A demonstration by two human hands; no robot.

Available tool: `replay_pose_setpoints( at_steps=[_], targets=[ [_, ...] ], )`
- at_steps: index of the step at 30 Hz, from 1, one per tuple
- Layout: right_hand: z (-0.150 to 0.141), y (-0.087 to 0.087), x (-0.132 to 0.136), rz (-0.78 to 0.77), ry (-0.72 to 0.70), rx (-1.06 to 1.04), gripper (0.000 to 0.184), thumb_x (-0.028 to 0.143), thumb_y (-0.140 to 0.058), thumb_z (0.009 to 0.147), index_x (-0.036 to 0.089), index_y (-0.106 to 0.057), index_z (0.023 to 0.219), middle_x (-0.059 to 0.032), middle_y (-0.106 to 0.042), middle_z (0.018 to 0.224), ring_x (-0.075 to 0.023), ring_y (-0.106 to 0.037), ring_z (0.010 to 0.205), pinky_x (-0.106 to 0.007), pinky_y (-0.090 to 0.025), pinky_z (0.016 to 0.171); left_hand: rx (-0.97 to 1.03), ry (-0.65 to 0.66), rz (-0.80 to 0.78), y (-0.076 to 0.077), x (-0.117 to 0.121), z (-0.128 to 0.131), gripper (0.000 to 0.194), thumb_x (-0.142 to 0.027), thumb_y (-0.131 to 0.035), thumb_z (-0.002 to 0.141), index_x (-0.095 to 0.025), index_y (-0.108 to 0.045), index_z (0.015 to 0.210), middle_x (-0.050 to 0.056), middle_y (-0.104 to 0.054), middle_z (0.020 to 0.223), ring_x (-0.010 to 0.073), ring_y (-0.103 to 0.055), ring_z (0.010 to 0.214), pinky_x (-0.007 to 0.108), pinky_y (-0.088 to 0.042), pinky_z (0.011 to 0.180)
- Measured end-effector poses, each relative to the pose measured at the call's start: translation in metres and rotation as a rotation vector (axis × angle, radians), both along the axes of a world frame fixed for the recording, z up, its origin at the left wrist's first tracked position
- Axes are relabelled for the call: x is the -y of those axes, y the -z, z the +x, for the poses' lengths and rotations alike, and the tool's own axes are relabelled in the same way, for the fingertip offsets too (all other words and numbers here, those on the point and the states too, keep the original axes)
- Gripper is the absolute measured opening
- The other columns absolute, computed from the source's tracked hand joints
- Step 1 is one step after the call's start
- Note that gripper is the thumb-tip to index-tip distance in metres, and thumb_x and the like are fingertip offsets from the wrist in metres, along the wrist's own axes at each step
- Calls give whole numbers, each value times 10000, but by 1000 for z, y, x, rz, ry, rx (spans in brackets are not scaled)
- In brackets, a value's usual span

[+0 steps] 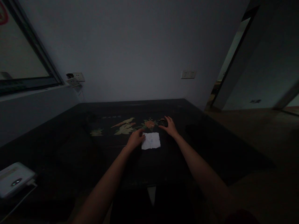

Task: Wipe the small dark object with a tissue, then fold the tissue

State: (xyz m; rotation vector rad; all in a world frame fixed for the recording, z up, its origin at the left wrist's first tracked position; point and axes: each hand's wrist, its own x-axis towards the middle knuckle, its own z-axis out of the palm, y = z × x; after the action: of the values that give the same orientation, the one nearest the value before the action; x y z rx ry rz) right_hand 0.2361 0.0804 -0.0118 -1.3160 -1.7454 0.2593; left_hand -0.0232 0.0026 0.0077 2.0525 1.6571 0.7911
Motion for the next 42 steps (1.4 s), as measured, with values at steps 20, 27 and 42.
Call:
replay_pose_setpoints(
  at_steps=[20, 27, 42],
  targets=[
    [-19, -31, 88, -673, -446, -396, 404, 198, -752, 574, 195, -612, 953, -40, -641, 1014, -195, -637, 839, -321, -509, 720, 312, 104, 46, -13, 12, 19, 264, -156, -510, 779, -141, -694, 968, 1, -593, 700, 107, -488, 611, 205, -358, 569],
    [11, -38, 99, -775, -431, -569, 468, 154, -702, 603, 161, -657, 1068, -49, -691, 910, -175, -642, 801, -296, -488, 732, 381, 98, -75, -13, 19, 38, 345, -241, -617, 752, -146, -656, 1082, -16, -580, 691, 107, -513, 606, 207, -402, 567],
    [71, -30, 84, -792, -347, -164, 622, 168, -684, 623, 108, -601, 1236, 94, -454, 495, -79, -369, 471, -219, -250, 480, -101, 274, -75, -8, -6, 87, 492, -178, -746, 654, -119, -637, 1130, 138, -609, 1193, 254, -577, 1117, 341, -445, 975]
  ],
)
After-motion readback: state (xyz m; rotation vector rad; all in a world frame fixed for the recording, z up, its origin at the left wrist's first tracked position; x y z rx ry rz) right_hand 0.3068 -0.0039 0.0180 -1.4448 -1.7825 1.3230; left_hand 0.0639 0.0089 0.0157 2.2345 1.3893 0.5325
